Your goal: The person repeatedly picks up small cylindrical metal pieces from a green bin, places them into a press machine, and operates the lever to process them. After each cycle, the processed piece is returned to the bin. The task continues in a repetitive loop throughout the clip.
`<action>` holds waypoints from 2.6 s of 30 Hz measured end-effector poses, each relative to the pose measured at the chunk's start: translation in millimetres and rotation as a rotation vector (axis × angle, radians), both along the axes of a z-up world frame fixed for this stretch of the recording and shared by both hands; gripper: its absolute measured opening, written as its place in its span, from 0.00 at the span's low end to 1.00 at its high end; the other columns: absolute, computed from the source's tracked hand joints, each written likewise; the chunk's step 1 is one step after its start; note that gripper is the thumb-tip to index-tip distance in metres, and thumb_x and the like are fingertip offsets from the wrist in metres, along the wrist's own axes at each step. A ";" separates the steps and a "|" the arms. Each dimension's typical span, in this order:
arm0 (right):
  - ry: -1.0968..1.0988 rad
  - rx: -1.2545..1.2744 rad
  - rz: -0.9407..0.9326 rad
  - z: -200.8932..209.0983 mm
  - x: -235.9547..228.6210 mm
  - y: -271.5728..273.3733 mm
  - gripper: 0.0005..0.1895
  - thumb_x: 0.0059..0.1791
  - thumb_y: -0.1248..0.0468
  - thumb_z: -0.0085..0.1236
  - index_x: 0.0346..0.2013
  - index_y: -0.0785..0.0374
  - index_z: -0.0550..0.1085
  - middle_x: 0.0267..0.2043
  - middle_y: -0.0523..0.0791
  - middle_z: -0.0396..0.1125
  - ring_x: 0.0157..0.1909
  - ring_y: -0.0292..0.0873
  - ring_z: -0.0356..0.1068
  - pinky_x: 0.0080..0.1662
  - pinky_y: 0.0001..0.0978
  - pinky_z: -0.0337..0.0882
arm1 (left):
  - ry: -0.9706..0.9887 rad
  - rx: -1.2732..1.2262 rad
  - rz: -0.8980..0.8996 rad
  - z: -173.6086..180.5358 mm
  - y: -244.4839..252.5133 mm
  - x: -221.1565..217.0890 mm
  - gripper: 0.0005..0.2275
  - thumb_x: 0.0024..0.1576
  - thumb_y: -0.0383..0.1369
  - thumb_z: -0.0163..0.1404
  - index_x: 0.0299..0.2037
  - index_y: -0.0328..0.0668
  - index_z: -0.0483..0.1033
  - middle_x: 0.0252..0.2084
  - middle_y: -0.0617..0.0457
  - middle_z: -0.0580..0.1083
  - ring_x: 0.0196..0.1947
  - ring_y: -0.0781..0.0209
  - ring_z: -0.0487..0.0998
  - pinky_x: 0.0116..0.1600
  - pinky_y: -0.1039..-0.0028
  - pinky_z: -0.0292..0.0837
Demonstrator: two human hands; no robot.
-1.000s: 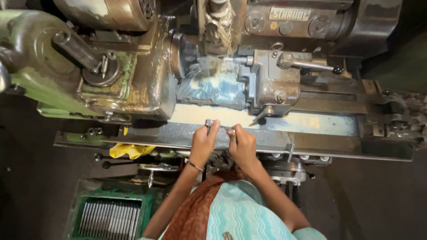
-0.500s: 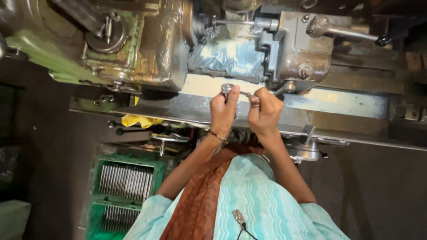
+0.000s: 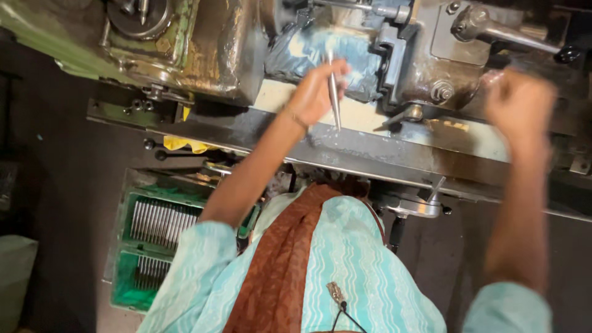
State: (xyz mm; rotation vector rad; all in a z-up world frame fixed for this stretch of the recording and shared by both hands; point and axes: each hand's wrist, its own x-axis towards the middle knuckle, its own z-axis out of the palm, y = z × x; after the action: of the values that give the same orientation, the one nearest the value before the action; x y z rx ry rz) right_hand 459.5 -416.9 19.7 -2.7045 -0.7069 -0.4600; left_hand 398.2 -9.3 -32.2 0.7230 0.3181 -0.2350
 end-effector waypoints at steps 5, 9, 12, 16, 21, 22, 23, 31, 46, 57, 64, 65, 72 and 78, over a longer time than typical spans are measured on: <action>-0.353 -0.478 -0.155 -45.5 119.1 -80.4 0.31 0.48 0.36 0.62 0.34 0.65 0.78 0.37 0.50 0.74 0.39 0.49 0.74 0.42 0.36 0.74 | 0.199 0.066 0.108 -81.3 37.1 116.9 0.11 0.51 0.41 0.59 0.37 0.50 0.74 0.34 0.59 0.76 0.30 0.62 0.75 0.34 0.67 0.68; 0.174 -0.634 -0.295 -84.0 189.0 -94.5 0.19 0.43 0.52 0.70 0.29 0.69 0.83 0.32 0.59 0.76 0.37 0.59 0.77 0.42 0.48 0.77 | 0.366 0.150 0.190 -134.6 62.1 163.9 0.09 0.49 0.41 0.57 0.35 0.53 0.74 0.32 0.61 0.76 0.30 0.62 0.74 0.35 0.65 0.68; 0.223 -0.569 -0.396 -101.0 193.9 -104.3 0.22 0.41 0.52 0.71 0.30 0.72 0.83 0.33 0.62 0.76 0.38 0.60 0.78 0.40 0.48 0.77 | 0.415 0.109 0.175 -165.2 74.8 167.9 0.08 0.52 0.40 0.57 0.33 0.52 0.71 0.30 0.60 0.73 0.29 0.61 0.73 0.33 0.65 0.67; 0.160 -0.466 -0.413 -106.6 180.4 -104.9 0.20 0.38 0.54 0.71 0.30 0.72 0.81 0.34 0.62 0.75 0.34 0.59 0.77 0.37 0.46 0.76 | 0.370 0.048 0.045 -179.3 82.2 157.8 0.09 0.53 0.36 0.57 0.30 0.48 0.69 0.27 0.56 0.69 0.27 0.58 0.71 0.31 0.60 0.68; 0.271 -0.255 -0.474 -101.7 155.3 -100.8 0.16 0.41 0.61 0.70 0.31 0.74 0.80 0.32 0.62 0.73 0.32 0.60 0.76 0.32 0.49 0.76 | 0.434 0.218 0.191 -183.1 65.0 147.8 0.04 0.51 0.34 0.53 0.33 0.49 0.73 0.29 0.57 0.73 0.29 0.57 0.75 0.32 0.61 0.66; 0.277 -0.212 -0.472 -99.9 153.0 -98.0 0.15 0.41 0.62 0.71 0.31 0.74 0.80 0.32 0.62 0.73 0.32 0.60 0.76 0.32 0.49 0.75 | 0.399 0.264 0.206 -181.0 64.9 147.6 0.04 0.51 0.34 0.53 0.35 0.50 0.75 0.29 0.57 0.74 0.30 0.57 0.75 0.33 0.62 0.66; 0.283 -0.170 -0.470 -98.2 150.3 -95.4 0.15 0.42 0.62 0.71 0.32 0.74 0.80 0.32 0.62 0.73 0.32 0.60 0.76 0.32 0.49 0.75 | 0.365 0.309 0.221 -179.2 65.2 147.1 0.06 0.51 0.35 0.53 0.37 0.52 0.77 0.30 0.57 0.75 0.30 0.57 0.75 0.35 0.63 0.67; 0.079 -0.287 -0.370 -60.5 134.8 -73.3 0.13 0.40 0.61 0.69 0.31 0.70 0.82 0.30 0.60 0.73 0.30 0.57 0.75 0.35 0.46 0.76 | 0.408 0.164 0.271 -170.2 61.4 157.7 0.12 0.49 0.38 0.57 0.42 0.52 0.76 0.39 0.58 0.76 0.40 0.56 0.76 0.40 0.65 0.67; -0.023 -0.372 -0.346 -78.1 152.9 -81.7 0.09 0.40 0.61 0.63 0.31 0.59 0.83 0.26 0.51 0.74 0.31 0.51 0.75 0.39 0.38 0.75 | 0.080 -0.252 0.686 -151.6 25.2 227.1 0.04 0.52 0.30 0.56 0.32 0.46 0.73 0.33 0.57 0.72 0.36 0.62 0.71 0.38 0.73 0.65; -0.117 -0.515 -0.457 -75.2 142.3 -66.6 0.11 0.34 0.54 0.68 0.19 0.57 0.81 0.21 0.49 0.72 0.23 0.48 0.75 0.32 0.36 0.73 | 0.304 -0.079 0.525 -146.7 33.1 212.5 0.04 0.57 0.30 0.43 0.39 0.44 0.70 0.30 0.52 0.67 0.29 0.56 0.69 0.35 0.63 0.69; -0.096 -0.318 -0.372 -84.3 138.4 -79.9 0.07 0.35 0.65 0.63 0.26 0.62 0.82 0.25 0.53 0.73 0.29 0.53 0.75 0.35 0.38 0.75 | 0.202 -0.335 0.749 -156.9 23.1 205.3 0.05 0.61 0.25 0.48 0.45 0.42 0.74 0.41 0.50 0.72 0.43 0.55 0.75 0.50 0.64 0.74; -0.104 -0.300 -0.370 -85.7 137.9 -81.7 0.07 0.34 0.66 0.64 0.26 0.63 0.81 0.25 0.53 0.73 0.29 0.53 0.75 0.35 0.37 0.75 | 0.197 -0.320 0.754 -158.0 21.9 205.4 0.04 0.62 0.28 0.50 0.45 0.43 0.74 0.41 0.51 0.71 0.42 0.55 0.73 0.49 0.64 0.73; 0.029 -0.179 -0.354 -86.7 134.4 -87.7 0.12 0.38 0.71 0.59 0.35 0.65 0.83 0.31 0.55 0.74 0.35 0.55 0.76 0.42 0.43 0.76 | 0.381 -0.311 0.826 -158.1 18.7 211.3 0.04 0.58 0.30 0.54 0.42 0.45 0.77 0.43 0.55 0.74 0.44 0.62 0.75 0.45 0.68 0.74; -0.058 -0.259 -0.342 -80.9 134.0 -84.6 0.11 0.34 0.70 0.62 0.30 0.65 0.82 0.26 0.54 0.73 0.31 0.54 0.75 0.37 0.40 0.76 | 0.255 -0.350 0.839 -162.8 41.4 222.8 0.06 0.57 0.28 0.55 0.42 0.44 0.77 0.41 0.55 0.76 0.39 0.61 0.77 0.45 0.67 0.74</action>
State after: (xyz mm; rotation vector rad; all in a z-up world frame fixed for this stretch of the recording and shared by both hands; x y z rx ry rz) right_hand 593.5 -501.5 -61.2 -3.0841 -0.3331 -0.5619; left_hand 620.9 32.1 -194.9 0.1694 0.7713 0.4121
